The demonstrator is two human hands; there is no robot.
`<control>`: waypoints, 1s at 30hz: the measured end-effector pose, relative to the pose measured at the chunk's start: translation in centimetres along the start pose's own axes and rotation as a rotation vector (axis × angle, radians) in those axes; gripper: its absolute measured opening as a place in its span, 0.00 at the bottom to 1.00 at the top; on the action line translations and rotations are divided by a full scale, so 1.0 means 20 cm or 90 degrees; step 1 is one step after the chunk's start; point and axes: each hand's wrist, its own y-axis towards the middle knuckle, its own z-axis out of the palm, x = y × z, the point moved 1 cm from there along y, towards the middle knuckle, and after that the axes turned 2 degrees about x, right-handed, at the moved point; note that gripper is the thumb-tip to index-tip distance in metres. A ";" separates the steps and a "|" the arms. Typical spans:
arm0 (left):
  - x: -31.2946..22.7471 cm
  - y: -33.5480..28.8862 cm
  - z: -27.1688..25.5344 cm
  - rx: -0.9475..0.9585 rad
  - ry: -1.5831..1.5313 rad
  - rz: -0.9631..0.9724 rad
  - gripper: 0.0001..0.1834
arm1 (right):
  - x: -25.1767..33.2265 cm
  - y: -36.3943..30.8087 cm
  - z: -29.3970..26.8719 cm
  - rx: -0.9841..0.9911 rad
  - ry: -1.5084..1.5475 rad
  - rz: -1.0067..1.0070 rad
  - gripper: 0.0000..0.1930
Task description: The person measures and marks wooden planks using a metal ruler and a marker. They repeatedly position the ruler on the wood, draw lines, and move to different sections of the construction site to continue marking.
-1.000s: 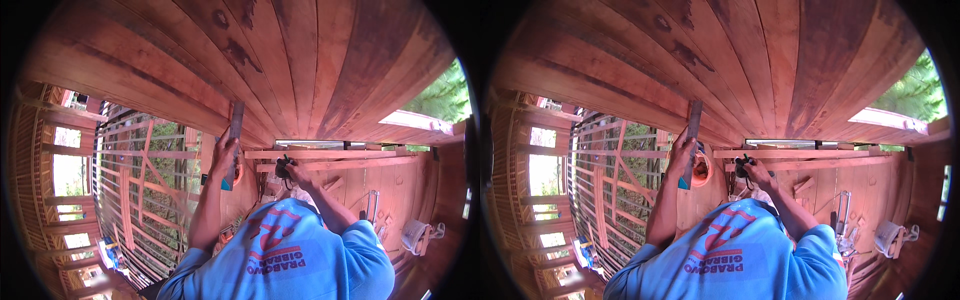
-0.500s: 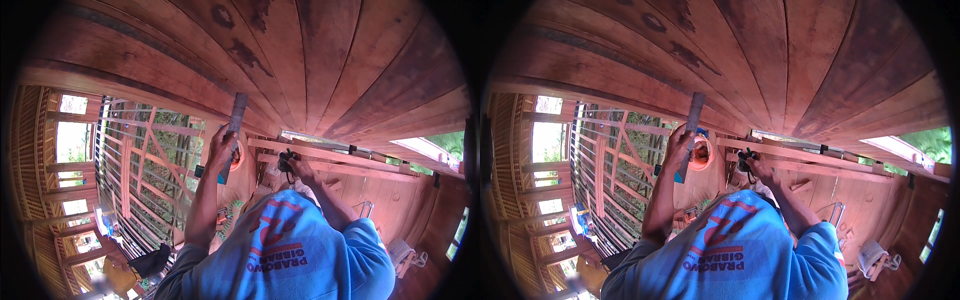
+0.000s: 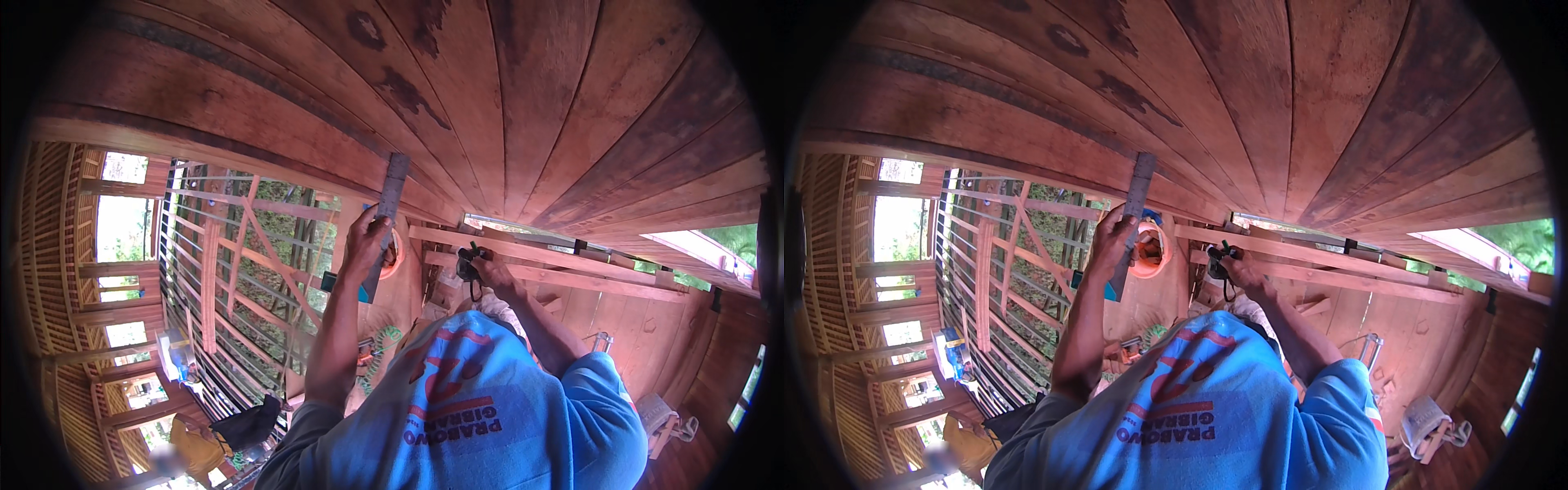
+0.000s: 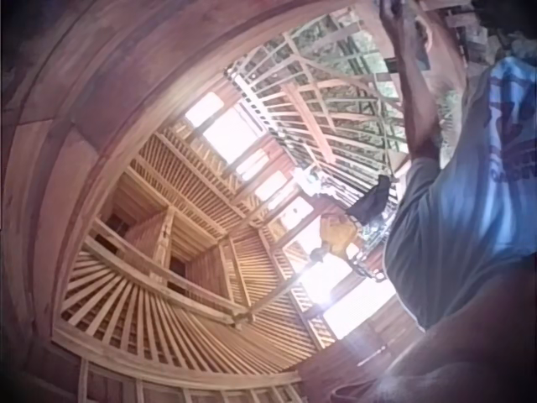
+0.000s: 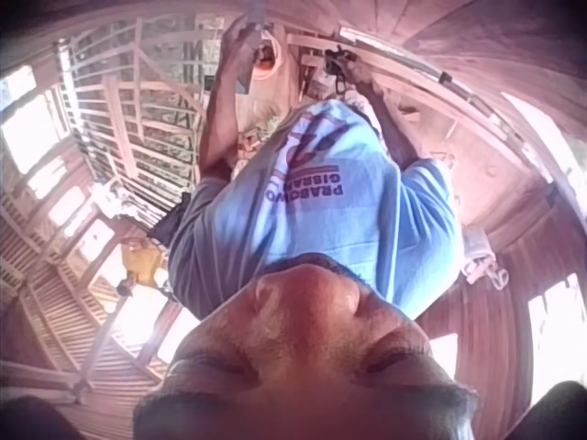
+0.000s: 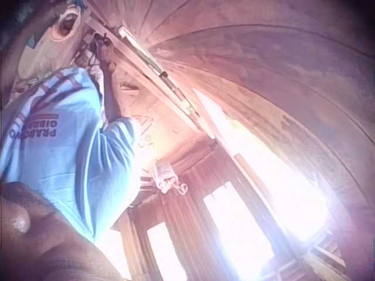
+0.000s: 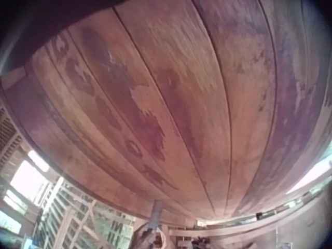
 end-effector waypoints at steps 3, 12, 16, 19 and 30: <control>-0.01 0.00 0.01 -0.009 0.002 0.005 0.18 | 0.07 0.00 0.01 -0.001 -0.019 -0.016 0.22; -0.03 0.00 0.02 -0.004 0.000 -0.002 0.19 | 0.09 0.03 0.05 -0.007 -0.131 -0.113 0.20; -0.04 0.00 0.02 -0.009 0.009 -0.005 0.20 | 0.13 0.03 0.03 0.061 0.139 -0.001 0.18; -0.05 -0.01 0.02 -0.019 0.013 -0.014 0.20 | 0.15 0.03 0.02 0.040 0.106 0.031 0.17; -0.08 -0.01 0.02 -0.018 0.023 -0.016 0.19 | 0.15 0.06 0.07 -0.009 -0.182 -0.188 0.16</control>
